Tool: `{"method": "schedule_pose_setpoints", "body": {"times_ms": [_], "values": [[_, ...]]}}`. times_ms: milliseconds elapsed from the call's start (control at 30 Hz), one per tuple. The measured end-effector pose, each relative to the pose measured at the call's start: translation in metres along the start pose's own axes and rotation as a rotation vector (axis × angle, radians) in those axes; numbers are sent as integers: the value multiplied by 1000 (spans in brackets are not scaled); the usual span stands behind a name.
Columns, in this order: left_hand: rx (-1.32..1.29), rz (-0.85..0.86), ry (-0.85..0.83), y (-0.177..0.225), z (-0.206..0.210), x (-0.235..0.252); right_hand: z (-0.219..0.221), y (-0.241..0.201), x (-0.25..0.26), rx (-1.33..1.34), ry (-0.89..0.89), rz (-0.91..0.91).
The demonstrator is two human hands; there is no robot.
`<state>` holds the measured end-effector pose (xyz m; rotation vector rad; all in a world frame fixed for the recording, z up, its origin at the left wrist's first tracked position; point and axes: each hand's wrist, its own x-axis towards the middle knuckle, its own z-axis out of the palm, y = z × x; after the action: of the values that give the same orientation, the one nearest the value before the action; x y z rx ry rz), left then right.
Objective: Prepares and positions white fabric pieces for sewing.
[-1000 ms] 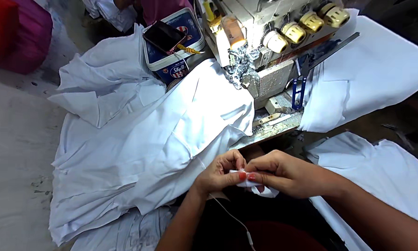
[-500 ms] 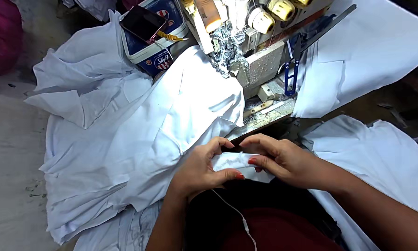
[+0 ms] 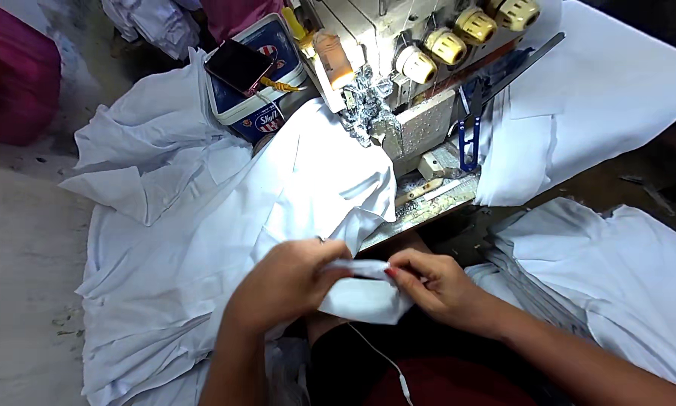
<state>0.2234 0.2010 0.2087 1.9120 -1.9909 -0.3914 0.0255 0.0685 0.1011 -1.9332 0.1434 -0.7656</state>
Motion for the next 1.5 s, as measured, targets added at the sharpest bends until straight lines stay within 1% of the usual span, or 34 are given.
{"method": "schedule_pose_setpoints", "body": {"times_ms": [67,133,200,267,333,400,467,500,533,667,767,800,867,967,1067,1167,1300,1500], "values": [[118,-1,151,-7,-12,16,7,4,18,-11,224,-18],[168,-14,312,-13,-22,43,10,9,45,-69,419,-24],[154,-28,446,-25,-26,72,10,16,71,-80,531,-1],[64,-29,503,-43,-21,96,12,24,87,-51,579,77],[-81,-63,459,-60,-11,110,12,28,91,12,568,147],[-218,-107,408,-70,-2,111,11,29,88,92,534,168],[-338,-120,366,-68,1,106,11,27,81,150,493,201],[-357,-121,350,-65,1,104,11,25,77,163,476,221],[-334,-118,340,-62,1,102,11,23,74,168,463,239],[-81,-99,345,-57,2,103,16,21,72,171,481,267],[14,-184,369,-51,6,109,18,25,71,66,464,167],[5,-228,392,-48,7,112,17,26,71,28,446,130],[-57,-339,436,-40,7,117,13,24,73,-5,413,157],[-135,-466,514,-36,10,129,9,19,84,25,456,237],[-156,-554,571,-37,9,143,5,19,94,17,509,225],[-174,-585,604,-39,8,150,5,24,99,-52,512,170],[-181,-578,625,-42,10,151,0,28,98,-170,450,125],[-163,-558,638,-48,10,153,-8,26,103,-244,378,137]]}}
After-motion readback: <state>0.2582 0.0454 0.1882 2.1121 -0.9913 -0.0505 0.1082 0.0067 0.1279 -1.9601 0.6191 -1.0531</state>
